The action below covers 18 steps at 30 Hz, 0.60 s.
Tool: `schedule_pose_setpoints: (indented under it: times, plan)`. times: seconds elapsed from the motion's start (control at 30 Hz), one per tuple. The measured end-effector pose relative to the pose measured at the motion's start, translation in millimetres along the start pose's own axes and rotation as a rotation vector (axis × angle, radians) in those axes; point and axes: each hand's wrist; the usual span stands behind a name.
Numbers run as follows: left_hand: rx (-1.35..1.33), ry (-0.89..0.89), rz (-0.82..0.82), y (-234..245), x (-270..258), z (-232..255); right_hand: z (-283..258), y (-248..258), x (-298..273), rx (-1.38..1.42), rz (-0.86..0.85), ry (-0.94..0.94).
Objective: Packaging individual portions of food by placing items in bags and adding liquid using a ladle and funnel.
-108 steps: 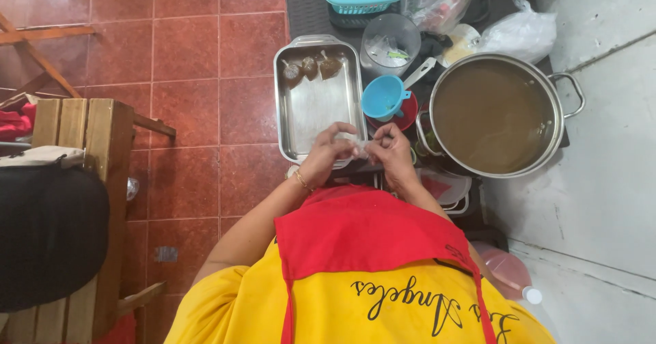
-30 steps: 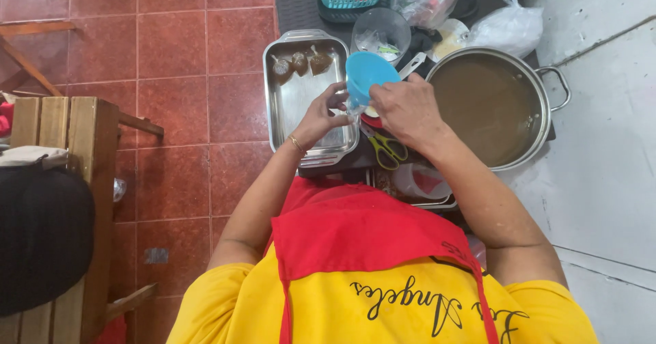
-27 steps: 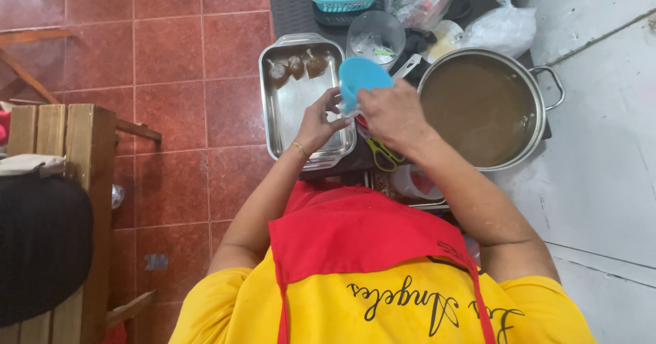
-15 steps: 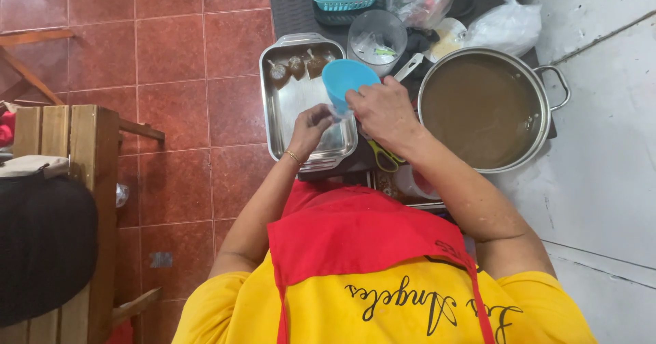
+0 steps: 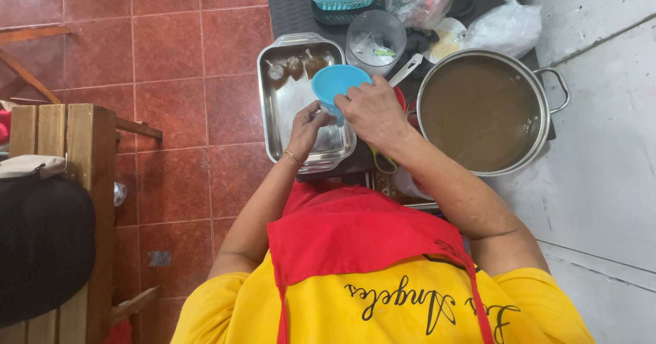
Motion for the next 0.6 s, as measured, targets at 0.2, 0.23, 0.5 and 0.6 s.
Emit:
schedule_pose_setpoints:
  times: [0.2, 0.23, 0.5, 0.6]
  plan:
    - [-0.001, -0.062, -0.044, -3.7, 4.9, -9.9, 3.2, 4.6, 3.8, 0.033, -0.021, 0.0]
    - [-0.001, -0.061, -0.044, -1.7, 7.3, -16.1, -1.4, 5.0, 5.3, 0.033, -0.022, -0.001]
    - [-0.037, -0.09, 0.036, 0.7, -10.8, 21.2, 55.6, 25.4, 15.1, 0.409, -0.099, -0.059]
    - [-0.115, 0.043, 0.12, 1.4, -25.7, 48.5, 115.6, 9.5, 26.8, 0.035, -0.833, -0.42]
Point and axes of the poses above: each hand's wrist, its own x-axis towards the middle knuckle, its own y-axis out of the back of the hand, z = x × y, and after that the axes turned 4 degrees about -x, right-handed
